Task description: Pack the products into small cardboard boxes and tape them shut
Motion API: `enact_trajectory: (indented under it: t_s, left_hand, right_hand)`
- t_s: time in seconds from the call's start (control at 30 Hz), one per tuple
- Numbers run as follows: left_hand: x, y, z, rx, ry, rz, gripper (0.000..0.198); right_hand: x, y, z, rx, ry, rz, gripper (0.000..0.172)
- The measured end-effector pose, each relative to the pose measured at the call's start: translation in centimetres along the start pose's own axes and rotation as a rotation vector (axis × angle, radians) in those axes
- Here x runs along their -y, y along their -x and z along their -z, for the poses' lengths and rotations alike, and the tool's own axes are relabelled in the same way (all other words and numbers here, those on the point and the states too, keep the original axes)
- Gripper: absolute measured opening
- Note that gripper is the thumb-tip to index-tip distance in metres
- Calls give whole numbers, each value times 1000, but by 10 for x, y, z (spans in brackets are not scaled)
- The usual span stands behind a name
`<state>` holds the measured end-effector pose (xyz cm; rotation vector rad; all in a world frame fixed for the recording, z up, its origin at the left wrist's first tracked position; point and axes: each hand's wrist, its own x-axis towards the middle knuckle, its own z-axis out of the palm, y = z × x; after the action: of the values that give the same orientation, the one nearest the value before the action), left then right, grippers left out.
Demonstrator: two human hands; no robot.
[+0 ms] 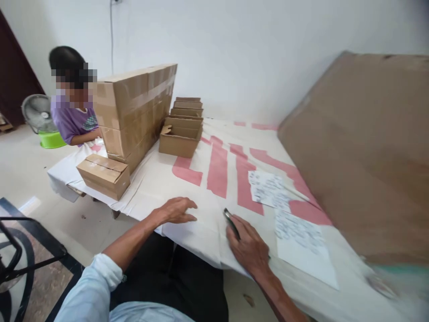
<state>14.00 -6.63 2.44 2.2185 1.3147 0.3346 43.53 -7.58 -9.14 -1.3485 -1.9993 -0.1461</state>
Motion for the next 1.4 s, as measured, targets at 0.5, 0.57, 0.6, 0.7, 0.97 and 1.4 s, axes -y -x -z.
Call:
enact_trajectory:
  t_s: [0.5,0.57,0.6,0.7,0.97,1.4]
  left_hand:
    - [61,153,31,-660,-88,257,25]
    - [74,172,67,-941,-163,341,25]
    - [83,182,89,-1113,-200,404,27]
    - [115,203,159,-1383,-95,639,59]
    - [144,206,187,-1199,269,694,74]
    - [152,156,125,-613,642,158,114]
  right_hand:
    - [-8,7,-6,32,145,-110,33]
    - [-6,4,-6,48,152,-129,33]
    - [-4,2,-5,57,155,-143,33]
    - [4,-7,0,89,160,-186,31]
    - [8,-12,0,72,134,-198,29]
    - [-4,-4,-8,27,85,-170,32]
